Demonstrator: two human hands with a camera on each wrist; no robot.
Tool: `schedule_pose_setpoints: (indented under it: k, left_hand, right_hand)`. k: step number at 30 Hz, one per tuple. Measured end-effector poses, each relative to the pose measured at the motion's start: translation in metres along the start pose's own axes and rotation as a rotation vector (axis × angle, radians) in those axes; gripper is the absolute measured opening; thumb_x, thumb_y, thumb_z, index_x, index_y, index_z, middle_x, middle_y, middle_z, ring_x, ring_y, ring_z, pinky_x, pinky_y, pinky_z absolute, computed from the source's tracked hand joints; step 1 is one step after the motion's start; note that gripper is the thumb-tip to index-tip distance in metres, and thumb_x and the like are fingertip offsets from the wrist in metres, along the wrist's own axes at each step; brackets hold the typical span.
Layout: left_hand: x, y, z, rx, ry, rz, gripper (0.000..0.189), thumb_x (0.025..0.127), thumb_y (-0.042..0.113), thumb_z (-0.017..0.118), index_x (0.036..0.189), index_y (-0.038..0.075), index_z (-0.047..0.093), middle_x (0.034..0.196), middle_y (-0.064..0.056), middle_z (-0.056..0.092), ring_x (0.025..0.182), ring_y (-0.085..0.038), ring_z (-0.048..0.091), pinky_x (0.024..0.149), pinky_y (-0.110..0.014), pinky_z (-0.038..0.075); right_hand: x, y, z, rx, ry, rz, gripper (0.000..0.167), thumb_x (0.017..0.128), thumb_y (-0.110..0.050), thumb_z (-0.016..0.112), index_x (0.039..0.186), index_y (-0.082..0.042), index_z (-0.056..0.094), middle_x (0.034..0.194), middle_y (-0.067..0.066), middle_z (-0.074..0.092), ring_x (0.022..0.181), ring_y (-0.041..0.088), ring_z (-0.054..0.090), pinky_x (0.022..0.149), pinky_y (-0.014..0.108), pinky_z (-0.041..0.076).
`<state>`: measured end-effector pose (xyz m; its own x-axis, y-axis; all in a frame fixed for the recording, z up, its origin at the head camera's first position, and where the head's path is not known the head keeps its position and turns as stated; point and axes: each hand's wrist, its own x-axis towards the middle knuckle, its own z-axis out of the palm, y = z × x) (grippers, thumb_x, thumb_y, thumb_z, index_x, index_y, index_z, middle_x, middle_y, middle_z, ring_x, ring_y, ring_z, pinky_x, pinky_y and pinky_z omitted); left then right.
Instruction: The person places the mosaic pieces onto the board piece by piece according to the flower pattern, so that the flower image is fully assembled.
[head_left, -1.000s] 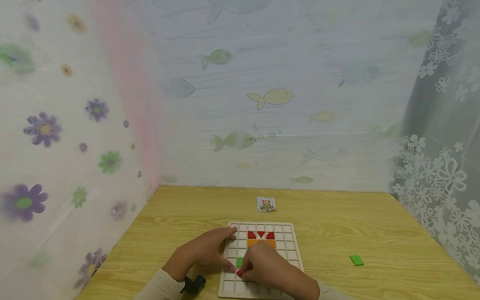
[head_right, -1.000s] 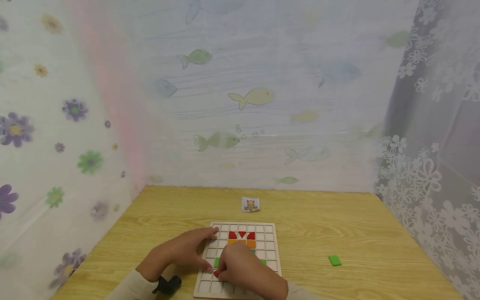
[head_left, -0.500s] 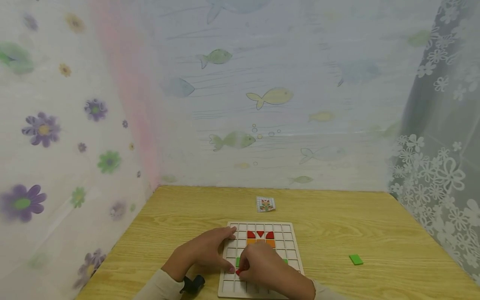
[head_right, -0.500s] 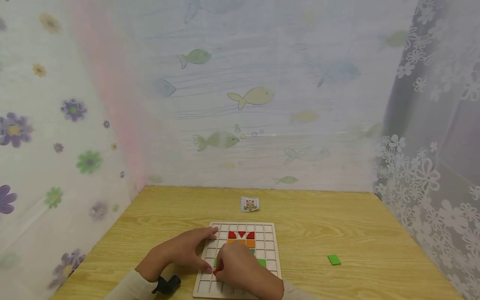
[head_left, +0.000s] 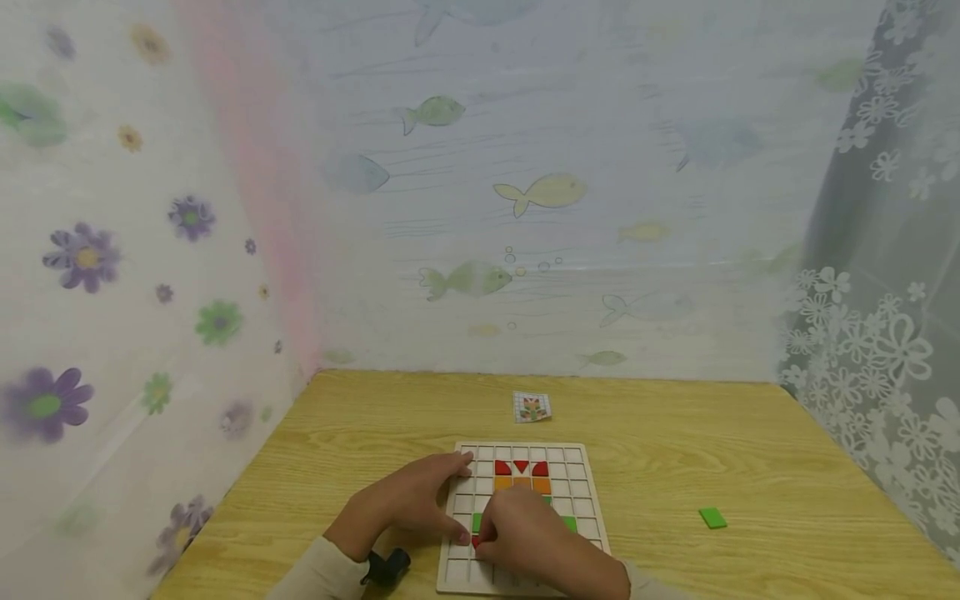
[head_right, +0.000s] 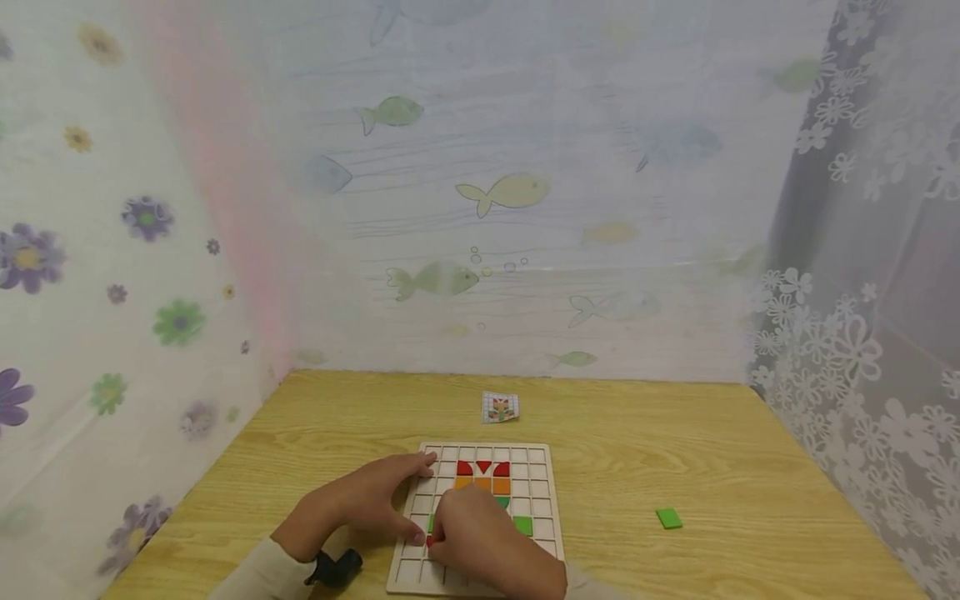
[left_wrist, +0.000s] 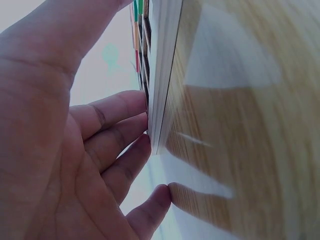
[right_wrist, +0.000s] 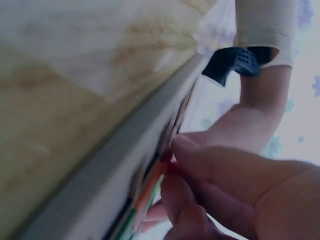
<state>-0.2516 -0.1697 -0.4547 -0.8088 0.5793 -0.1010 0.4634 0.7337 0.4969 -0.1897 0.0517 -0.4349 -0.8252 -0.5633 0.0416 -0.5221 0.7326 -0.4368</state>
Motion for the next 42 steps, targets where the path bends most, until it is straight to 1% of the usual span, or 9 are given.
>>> schedule_pose_setpoints:
  k: [4,8,14,20,23,27,32,37,42]
  left_hand:
    - [0.001,-0.002,0.0,0.003,0.002,0.001,0.107,0.073,0.062,0.088,0.159,0.02,0.041,0.146,0.011,0.057,0.147,-0.02,0.044,0.119,-0.05,0.04]
    - [0.001,-0.003,0.001,0.009,0.004,0.004,0.105,0.073,0.063,0.088,0.158,0.02,0.043,0.151,0.009,0.054,0.148,-0.021,0.043,0.12,-0.049,0.04]
    - [0.001,-0.002,0.001,-0.002,0.002,0.002,0.106,0.073,0.061,0.089,0.159,0.02,0.042,0.147,0.01,0.057,0.148,-0.021,0.043,0.12,-0.05,0.04]
    - [0.0,-0.002,0.001,0.005,0.004,-0.012,0.107,0.072,0.062,0.088,0.159,0.021,0.042,0.153,0.008,0.053,0.15,-0.022,0.041,0.12,-0.051,0.039]
    - [0.0,-0.002,0.0,0.007,0.006,-0.007,0.108,0.072,0.062,0.088,0.16,0.021,0.04,0.149,0.011,0.055,0.149,-0.021,0.042,0.12,-0.051,0.039]
    - [0.001,-0.003,0.0,0.003,0.0,-0.001,0.109,0.073,0.063,0.088,0.161,0.02,0.039,0.145,0.013,0.058,0.148,-0.021,0.043,0.12,-0.051,0.039]
    - [0.001,-0.001,0.0,-0.002,-0.01,-0.007,0.111,0.073,0.067,0.086,0.161,0.02,0.037,0.145,0.012,0.059,0.148,-0.022,0.043,0.121,-0.052,0.038]
    - [0.002,0.0,0.001,-0.008,0.001,-0.011,0.11,0.073,0.068,0.085,0.16,0.019,0.039,0.146,0.009,0.058,0.146,-0.023,0.045,0.12,-0.053,0.038]
    - [0.004,0.0,0.004,0.011,0.008,-0.036,0.103,0.073,0.069,0.084,0.155,0.02,0.046,0.154,0.004,0.051,0.146,-0.022,0.044,0.121,-0.051,0.038]
  right_hand:
    - [-0.002,0.001,-0.004,0.028,-0.03,-0.036,0.013,0.084,-0.017,0.083,0.073,-0.022,0.083,0.067,-0.022,0.068,0.068,-0.006,0.053,0.064,0.016,0.048]
    - [-0.003,0.003,-0.005,0.056,-0.03,-0.073,0.008,0.083,-0.013,0.085,0.079,-0.019,0.085,0.072,-0.019,0.073,0.066,-0.009,0.055,0.059,0.012,0.049]
    - [-0.002,0.005,-0.001,0.089,-0.006,-0.08,0.009,0.08,-0.013,0.088,0.075,-0.02,0.084,0.067,-0.022,0.07,0.066,-0.01,0.055,0.06,0.013,0.048]
    - [-0.001,0.007,-0.001,0.112,0.017,-0.075,0.013,0.078,-0.013,0.089,0.071,-0.021,0.082,0.063,-0.023,0.066,0.066,-0.009,0.055,0.06,0.014,0.048]
    - [-0.001,0.009,-0.002,0.163,0.006,-0.06,0.015,0.081,-0.014,0.086,0.069,-0.021,0.081,0.061,-0.022,0.065,0.064,-0.008,0.054,0.057,0.015,0.048]
    - [-0.002,0.019,-0.009,0.215,0.011,-0.03,0.015,0.086,-0.017,0.082,0.072,-0.021,0.082,0.064,-0.022,0.067,0.061,-0.005,0.054,0.055,0.017,0.048]
    - [-0.008,0.039,-0.02,0.211,0.051,0.013,0.013,0.09,-0.022,0.081,0.078,-0.022,0.083,0.069,-0.02,0.069,0.065,-0.002,0.056,0.058,0.02,0.048]
    - [-0.019,0.058,-0.03,0.225,0.081,0.066,0.012,0.093,-0.021,0.078,0.082,-0.019,0.083,0.074,-0.015,0.071,0.066,0.002,0.058,0.057,0.023,0.051]
    - [-0.031,0.077,-0.041,0.157,0.125,0.138,0.011,0.093,-0.022,0.078,0.083,-0.021,0.082,0.077,-0.013,0.071,0.068,0.004,0.059,0.059,0.025,0.05]
